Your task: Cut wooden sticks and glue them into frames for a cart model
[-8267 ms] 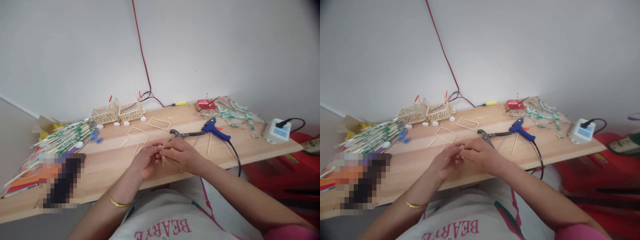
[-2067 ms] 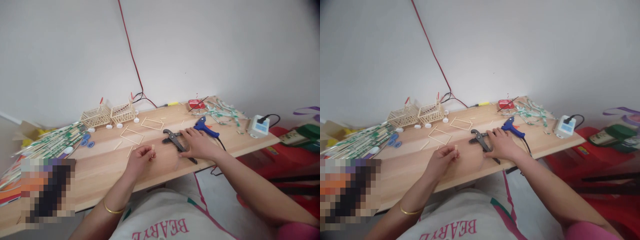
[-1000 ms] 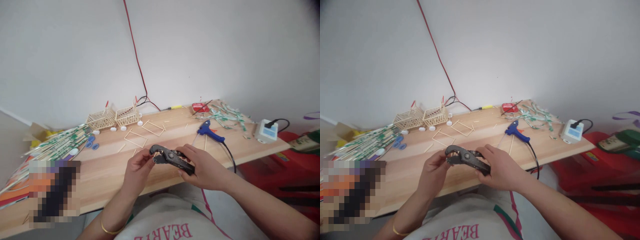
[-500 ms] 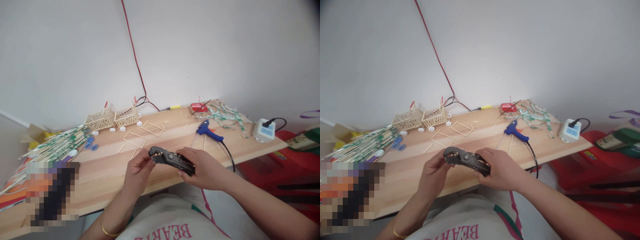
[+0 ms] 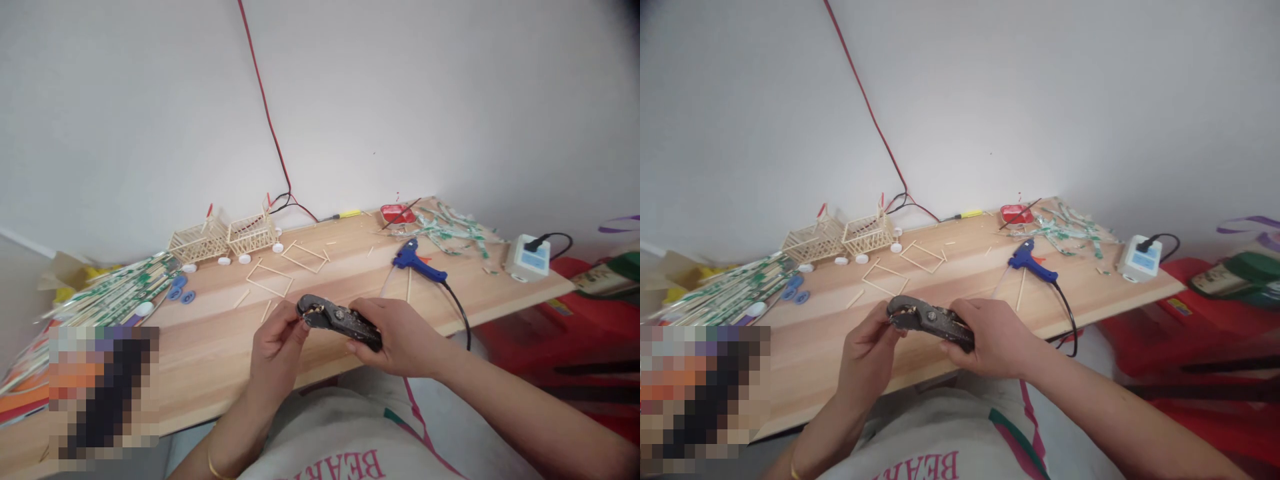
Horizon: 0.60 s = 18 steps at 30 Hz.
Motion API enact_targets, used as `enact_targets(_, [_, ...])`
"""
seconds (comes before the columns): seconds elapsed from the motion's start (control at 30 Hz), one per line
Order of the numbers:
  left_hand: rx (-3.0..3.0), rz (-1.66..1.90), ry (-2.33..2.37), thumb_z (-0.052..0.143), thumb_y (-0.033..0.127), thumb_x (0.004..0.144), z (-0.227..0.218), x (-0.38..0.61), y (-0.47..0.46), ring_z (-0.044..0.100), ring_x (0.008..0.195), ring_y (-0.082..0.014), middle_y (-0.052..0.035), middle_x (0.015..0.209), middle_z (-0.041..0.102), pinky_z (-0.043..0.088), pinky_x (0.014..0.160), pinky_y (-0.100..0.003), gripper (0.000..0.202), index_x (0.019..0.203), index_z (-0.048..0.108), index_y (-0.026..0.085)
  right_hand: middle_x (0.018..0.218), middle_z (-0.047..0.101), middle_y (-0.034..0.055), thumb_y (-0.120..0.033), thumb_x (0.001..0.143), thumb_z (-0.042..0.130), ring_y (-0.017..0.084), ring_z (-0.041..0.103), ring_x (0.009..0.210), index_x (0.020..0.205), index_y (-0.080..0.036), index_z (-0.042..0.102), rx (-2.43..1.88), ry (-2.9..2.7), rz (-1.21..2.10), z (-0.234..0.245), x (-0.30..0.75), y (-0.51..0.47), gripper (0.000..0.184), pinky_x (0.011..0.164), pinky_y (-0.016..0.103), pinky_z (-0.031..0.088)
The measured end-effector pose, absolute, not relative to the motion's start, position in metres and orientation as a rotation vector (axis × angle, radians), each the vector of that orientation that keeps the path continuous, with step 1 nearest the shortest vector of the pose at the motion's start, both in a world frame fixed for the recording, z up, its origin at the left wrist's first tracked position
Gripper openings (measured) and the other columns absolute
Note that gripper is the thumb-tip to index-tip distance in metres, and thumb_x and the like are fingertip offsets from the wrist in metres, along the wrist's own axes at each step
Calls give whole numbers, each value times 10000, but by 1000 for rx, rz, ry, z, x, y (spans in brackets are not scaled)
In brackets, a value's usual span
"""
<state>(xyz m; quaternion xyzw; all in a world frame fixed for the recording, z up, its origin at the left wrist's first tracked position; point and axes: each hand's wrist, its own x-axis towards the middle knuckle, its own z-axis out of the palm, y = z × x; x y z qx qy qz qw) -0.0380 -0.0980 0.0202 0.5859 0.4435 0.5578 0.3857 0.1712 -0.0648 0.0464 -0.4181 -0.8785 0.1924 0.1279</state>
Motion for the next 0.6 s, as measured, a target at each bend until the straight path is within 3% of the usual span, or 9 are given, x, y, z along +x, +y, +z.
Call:
enact_targets(0.37, [1494,1454,1218,531,193,847,17,-33,-102,404,680,-112,19,695,440,339,641,-229,70,784,561,187,699,582,27,-472,804,463,169,538,628,830,-198,462,-1287,-2561,538,35,167,-67,275,548,244,270])
enact_targets(0.6, [1504,1409,1242,519,229,847,17,-30,-99,439,690,-121,8,705,477,360,657,-231,96,783,571,180,685,591,34,-440,813,455,169,552,611,824,-189,467,-1345,-2585,477,28,169,-66,252,539,247,261])
